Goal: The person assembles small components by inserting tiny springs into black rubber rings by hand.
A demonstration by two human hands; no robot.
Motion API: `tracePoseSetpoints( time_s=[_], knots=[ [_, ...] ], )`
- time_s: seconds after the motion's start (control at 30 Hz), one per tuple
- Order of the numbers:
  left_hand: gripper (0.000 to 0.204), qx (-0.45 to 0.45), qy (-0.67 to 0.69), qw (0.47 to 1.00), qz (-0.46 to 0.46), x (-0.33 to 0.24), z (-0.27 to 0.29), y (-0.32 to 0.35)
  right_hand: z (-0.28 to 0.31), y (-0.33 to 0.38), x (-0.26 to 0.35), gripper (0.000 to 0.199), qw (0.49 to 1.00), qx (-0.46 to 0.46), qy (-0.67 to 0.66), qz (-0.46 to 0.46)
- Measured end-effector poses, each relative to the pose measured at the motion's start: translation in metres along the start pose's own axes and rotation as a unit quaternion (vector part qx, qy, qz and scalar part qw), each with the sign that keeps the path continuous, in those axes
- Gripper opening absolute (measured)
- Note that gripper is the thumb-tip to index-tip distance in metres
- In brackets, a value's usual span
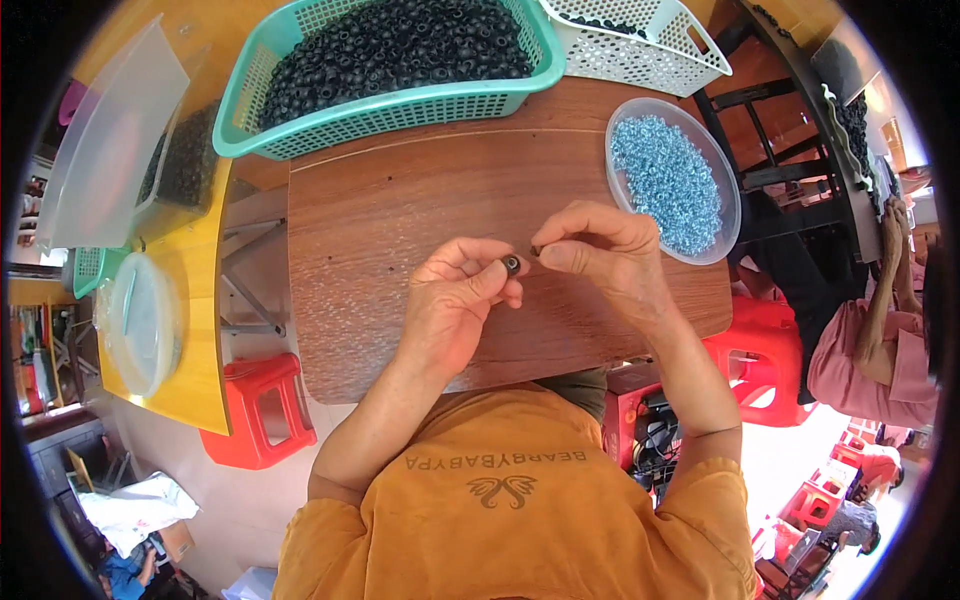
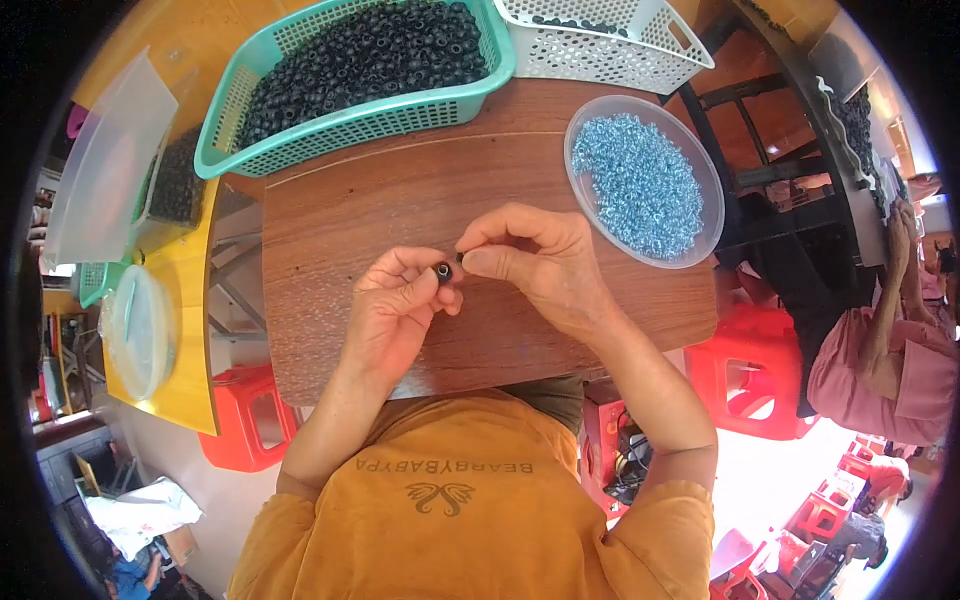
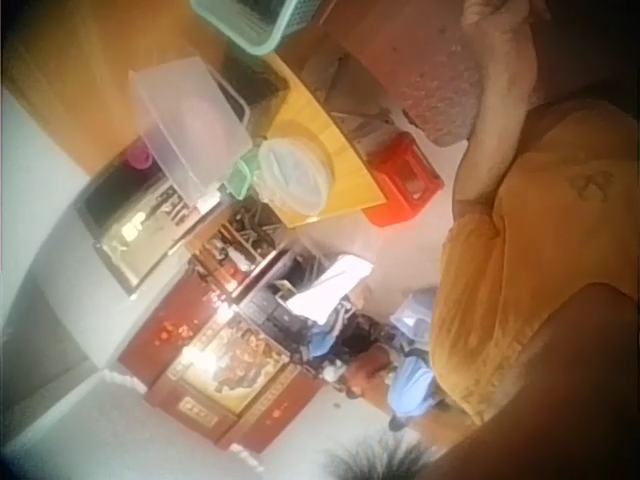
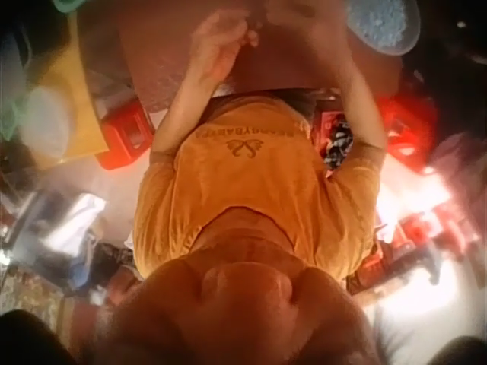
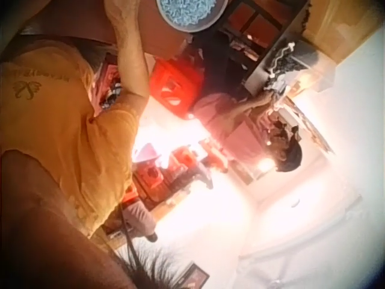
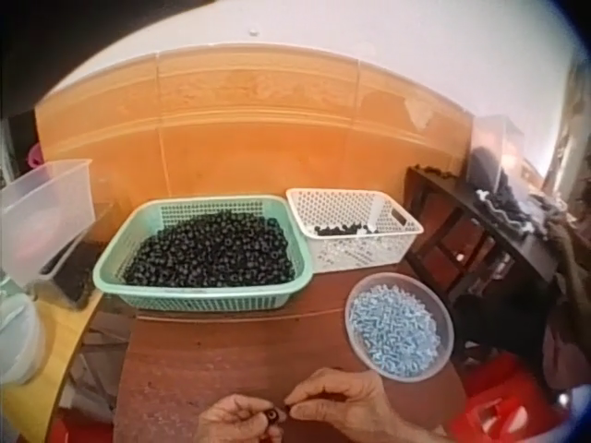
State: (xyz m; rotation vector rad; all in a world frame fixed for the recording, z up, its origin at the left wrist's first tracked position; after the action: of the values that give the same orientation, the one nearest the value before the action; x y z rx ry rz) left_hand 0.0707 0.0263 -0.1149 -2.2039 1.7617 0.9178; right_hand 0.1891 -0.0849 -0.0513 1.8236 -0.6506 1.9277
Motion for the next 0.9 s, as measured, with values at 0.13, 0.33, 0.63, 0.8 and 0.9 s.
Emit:
tracePoseSetpoints(
  time_s=[0.13, 0.33, 0.63, 0.8, 0.9],
  knots=[
    [0.014, -0.016, -0.027, 0.999, -0.020, 0.002, -0.007, 0.011, -0.007, 0.014, -0.007, 0.017, 0.999, -0.009, -0.020, 0.043],
    [0.014, -0.032, -0.069, 0.995, -0.065, 0.002, -0.013, 0.018, -0.012, 0.024, -0.005, 0.018, 0.997, -0.037, -0.059, 0.019],
    [0.014, -0.036, -0.138, 0.984, -0.108, 0.004, -0.016, 0.021, -0.011, 0.033, -0.012, 0.019, 0.996, -0.036, -0.043, 0.071],
    [0.013, -0.064, -0.119, 0.986, -0.098, 0.008, -0.019, 0.026, -0.018, 0.039, -0.009, 0.020, 0.972, -0.094, 0.140, 0.162],
    [0.012, -0.086, -0.086, 0.990, -0.070, 0.011, -0.016, 0.026, -0.028, 0.047, -0.007, 0.025, 0.921, -0.142, 0.266, 0.246]
  ],
)
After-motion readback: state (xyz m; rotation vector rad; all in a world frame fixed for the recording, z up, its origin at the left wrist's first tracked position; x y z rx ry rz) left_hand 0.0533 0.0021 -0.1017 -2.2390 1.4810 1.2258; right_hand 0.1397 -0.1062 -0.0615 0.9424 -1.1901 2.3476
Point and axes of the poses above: each hand's wrist, its own y-axis away from the middle knuckle, its own z-axis out of the back of the hand, x = y × z, the point moved 4 cm from there along -y, towards the middle knuckle, and after that the axes turned 2 degrees about z, right-handed, at the moved point
